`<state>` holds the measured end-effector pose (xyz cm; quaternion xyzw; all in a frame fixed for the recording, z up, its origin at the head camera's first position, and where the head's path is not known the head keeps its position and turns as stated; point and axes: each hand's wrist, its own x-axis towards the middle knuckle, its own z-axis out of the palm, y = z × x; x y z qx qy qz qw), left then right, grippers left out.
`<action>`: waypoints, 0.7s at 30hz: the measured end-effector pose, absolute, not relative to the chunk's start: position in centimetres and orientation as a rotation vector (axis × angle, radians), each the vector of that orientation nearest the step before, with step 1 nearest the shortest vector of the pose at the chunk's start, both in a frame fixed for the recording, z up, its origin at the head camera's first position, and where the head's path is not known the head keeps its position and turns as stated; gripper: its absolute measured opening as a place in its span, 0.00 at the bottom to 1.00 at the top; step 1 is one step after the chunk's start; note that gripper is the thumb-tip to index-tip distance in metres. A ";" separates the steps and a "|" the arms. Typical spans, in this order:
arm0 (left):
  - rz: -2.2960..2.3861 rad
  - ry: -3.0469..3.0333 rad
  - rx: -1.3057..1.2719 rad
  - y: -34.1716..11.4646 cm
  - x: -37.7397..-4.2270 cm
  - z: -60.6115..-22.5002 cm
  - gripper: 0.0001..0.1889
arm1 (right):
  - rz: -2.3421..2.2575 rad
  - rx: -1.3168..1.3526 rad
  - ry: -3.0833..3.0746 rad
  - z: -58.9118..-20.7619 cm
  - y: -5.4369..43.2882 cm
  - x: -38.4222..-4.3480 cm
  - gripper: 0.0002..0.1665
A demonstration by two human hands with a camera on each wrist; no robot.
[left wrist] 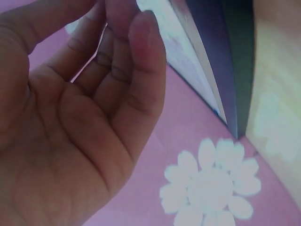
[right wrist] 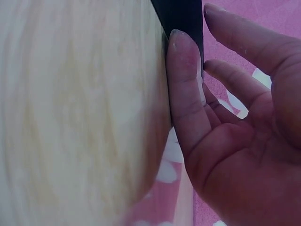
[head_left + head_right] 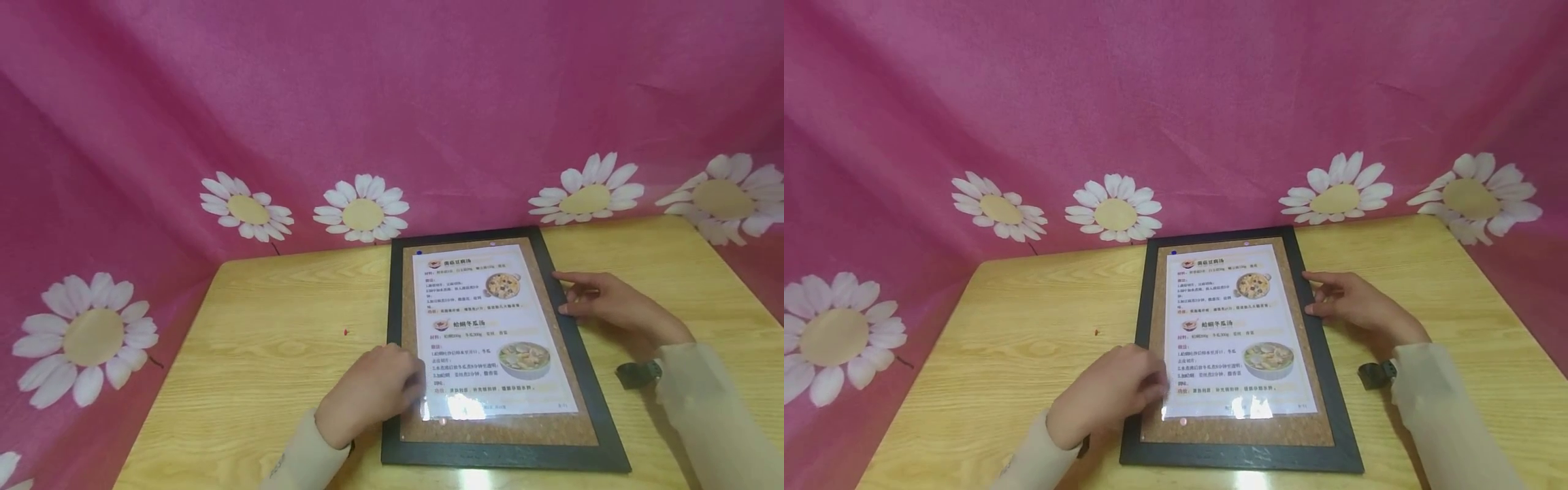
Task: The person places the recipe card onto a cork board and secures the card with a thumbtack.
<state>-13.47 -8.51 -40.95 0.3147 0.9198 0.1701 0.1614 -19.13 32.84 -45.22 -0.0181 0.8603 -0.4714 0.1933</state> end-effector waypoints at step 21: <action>0.673 2.884 0.588 -14.7 -18.4 -40.5 0.08 | -1.456 0.034 2.295 -45.0 32.8 -18.6 0.49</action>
